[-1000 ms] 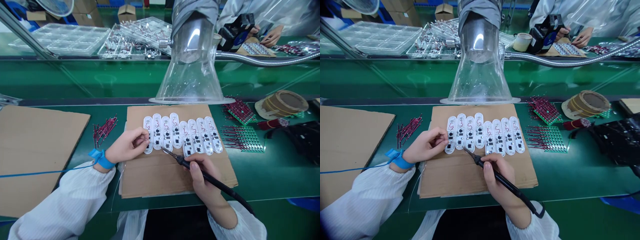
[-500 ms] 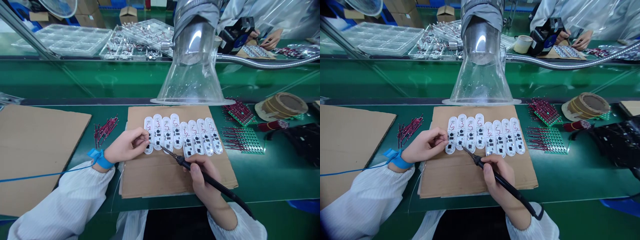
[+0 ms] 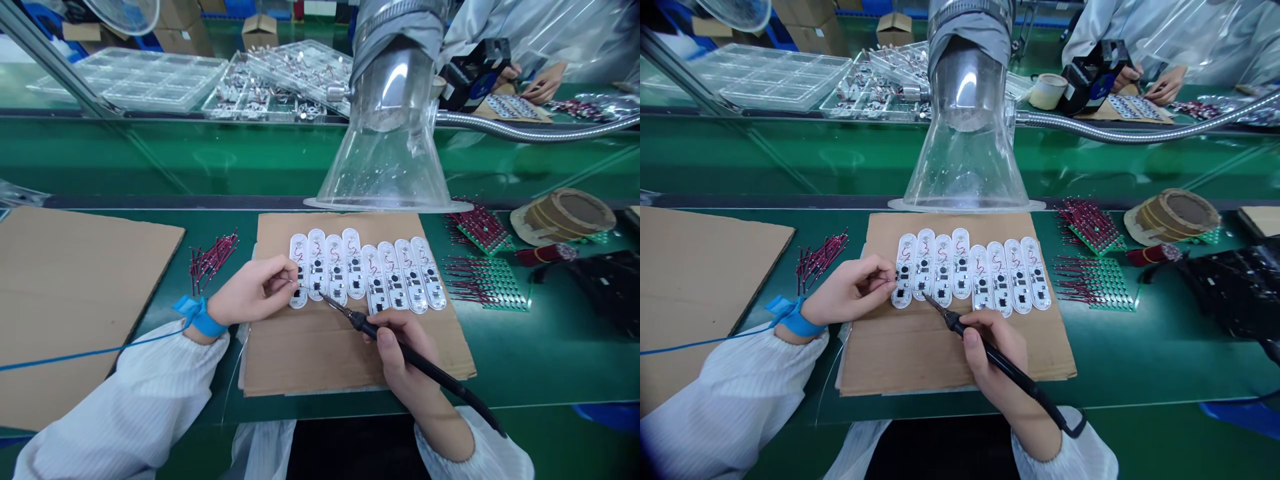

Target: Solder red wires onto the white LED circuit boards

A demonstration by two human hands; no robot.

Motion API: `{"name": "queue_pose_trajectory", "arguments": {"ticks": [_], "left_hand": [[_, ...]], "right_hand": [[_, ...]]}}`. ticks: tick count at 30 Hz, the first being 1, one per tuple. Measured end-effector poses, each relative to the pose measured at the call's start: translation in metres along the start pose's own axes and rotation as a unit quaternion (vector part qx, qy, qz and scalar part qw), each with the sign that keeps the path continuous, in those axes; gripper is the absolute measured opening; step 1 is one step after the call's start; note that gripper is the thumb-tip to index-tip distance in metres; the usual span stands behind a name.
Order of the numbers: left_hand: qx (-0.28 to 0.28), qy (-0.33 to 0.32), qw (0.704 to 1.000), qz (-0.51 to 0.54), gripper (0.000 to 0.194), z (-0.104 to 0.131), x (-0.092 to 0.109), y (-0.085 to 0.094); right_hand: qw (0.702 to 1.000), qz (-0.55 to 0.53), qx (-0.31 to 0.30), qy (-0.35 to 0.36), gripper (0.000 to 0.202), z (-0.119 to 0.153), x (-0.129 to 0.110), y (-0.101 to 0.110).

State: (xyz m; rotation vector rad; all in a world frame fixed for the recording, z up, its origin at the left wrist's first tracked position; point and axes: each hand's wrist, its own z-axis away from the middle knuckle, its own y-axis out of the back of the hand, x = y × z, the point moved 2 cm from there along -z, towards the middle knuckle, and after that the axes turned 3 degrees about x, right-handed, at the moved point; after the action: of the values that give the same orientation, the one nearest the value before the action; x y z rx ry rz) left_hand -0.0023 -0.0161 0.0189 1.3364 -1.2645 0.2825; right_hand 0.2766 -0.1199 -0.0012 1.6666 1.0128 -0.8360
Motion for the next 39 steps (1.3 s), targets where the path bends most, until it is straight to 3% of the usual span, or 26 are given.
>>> {"name": "queue_pose_trajectory", "arguments": {"ticks": [19, 24, 29, 31, 35, 39], "left_hand": [[-0.017, -0.017, 0.999, -0.032, 0.009, -0.001, 0.001, 0.002], [-0.022, 0.006, 1.0, -0.009, 0.005, 0.0, -0.001, -0.001], [0.041, 0.076, 0.996, 0.033, 0.011, 0.002, -0.008, 0.01], [0.056, 0.065, 0.996, 0.026, 0.014, 0.003, -0.011, 0.018], [0.014, 0.026, 0.999, 0.031, 0.014, 0.006, -0.016, 0.025], [-0.02, 0.065, 0.995, 0.069, 0.018, 0.012, -0.019, 0.023]], "right_hand": [[0.999, 0.005, -0.032, -0.01, 0.021, -0.003, -0.001, 0.001], [0.999, 0.003, -0.052, -0.009, 0.021, -0.004, -0.001, -0.001], [0.999, -0.043, -0.005, 0.007, 0.014, -0.002, 0.001, 0.002], [0.999, -0.045, -0.004, 0.01, 0.013, -0.001, 0.0, 0.002], [1.0, -0.031, -0.006, 0.001, 0.011, 0.001, -0.007, -0.003], [1.0, -0.016, -0.016, 0.002, 0.009, 0.005, -0.012, -0.014]]}}
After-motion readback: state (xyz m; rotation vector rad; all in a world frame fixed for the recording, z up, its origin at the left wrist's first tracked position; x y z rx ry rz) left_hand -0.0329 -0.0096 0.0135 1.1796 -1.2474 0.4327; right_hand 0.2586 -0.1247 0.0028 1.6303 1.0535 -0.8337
